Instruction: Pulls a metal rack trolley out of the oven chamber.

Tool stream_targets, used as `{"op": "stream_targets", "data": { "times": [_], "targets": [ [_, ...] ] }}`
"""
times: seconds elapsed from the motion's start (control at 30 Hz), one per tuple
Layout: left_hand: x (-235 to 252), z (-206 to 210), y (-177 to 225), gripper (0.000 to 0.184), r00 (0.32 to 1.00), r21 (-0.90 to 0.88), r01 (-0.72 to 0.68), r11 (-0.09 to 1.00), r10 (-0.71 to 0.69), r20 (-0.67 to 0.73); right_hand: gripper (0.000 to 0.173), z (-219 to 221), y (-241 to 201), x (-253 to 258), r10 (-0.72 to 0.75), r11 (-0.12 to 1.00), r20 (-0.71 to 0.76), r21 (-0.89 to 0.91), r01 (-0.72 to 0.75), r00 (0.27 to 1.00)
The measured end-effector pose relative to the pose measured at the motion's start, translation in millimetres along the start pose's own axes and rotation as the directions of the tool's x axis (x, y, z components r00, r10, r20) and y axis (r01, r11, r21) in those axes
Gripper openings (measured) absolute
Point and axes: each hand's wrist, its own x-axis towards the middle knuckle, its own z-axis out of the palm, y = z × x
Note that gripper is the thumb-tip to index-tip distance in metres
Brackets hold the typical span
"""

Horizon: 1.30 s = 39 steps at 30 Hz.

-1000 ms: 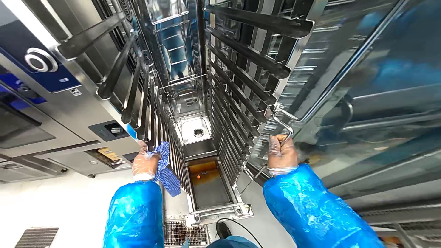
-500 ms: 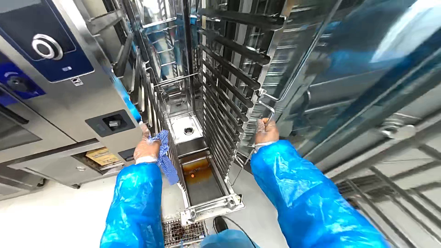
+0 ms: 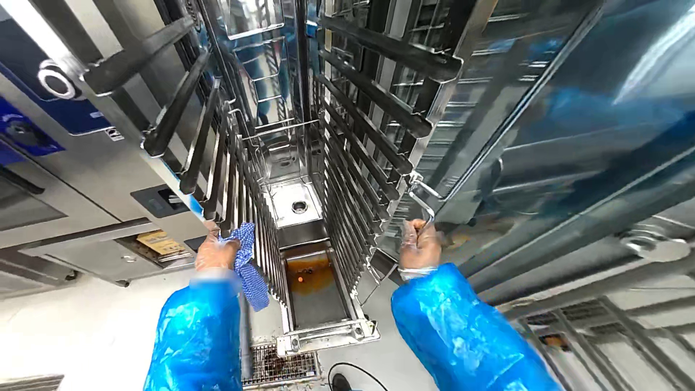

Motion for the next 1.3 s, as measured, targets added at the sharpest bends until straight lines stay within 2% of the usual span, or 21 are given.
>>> {"op": "stream_targets", "data": {
  "times": [0.1,0.3,0.5,0.77,0.9,1.1,1.2,1.3],
  "targets": [
    [-0.9,-5.5,0.7,0.045,1.000,-0.032,0.024,0.999,-0.025,-0.018,0.031,1.3,-1.6,-8.2,-0.038,0.999,0.014,0.026,0.037,0.999],
    [-1.8,-4.7,1.4,0.042,0.996,-0.052,0.050,0.997,-0.053,-0.065,0.028,1.7,4.3,-9.3,-0.056,0.998,0.035,0.041,0.055,0.998],
    [-7.6,1.8,0.0,0.053,0.996,-0.058,0.035,0.998,-0.040,-0.077,0.030,-7.2,2.2,-3.1,-0.053,0.999,0.063,0.017,0.052,0.997],
    [-50.4,11.4,3.0,0.046,0.997,-0.036,0.017,0.999,-0.020,-0.075,0.031,-40.5,17.0,14.6,-0.007,0.999,0.098,0.033,0.004,0.995],
    [-68.1,12.4,0.4,0.048,0.998,-0.021,0.017,1.000,-0.018,-0.056,0.031,-49.6,18.8,5.6,-0.014,0.999,0.073,0.031,0.012,0.997],
    [-67.4,4.9,-1.3,0.056,0.999,0.035,-0.001,0.999,0.002,-0.044,0.033,-51.5,12.3,-4.5,0.024,1.000,0.060,0.012,-0.025,0.998],
    [-65.9,-0.5,-10.7,0.051,0.999,-0.018,-0.009,1.000,0.008,-0.041,0.030,-48.8,16.5,-21.2,-0.007,1.000,0.021,0.006,0.007,1.000],
    [-60.6,-0.9,-22.8,0.046,0.998,-0.059,-0.031,0.998,0.028,-0.064,0.030,-46.2,13.4,-35.5,0.032,0.999,0.012,0.024,-0.032,0.999]
  ]
}}
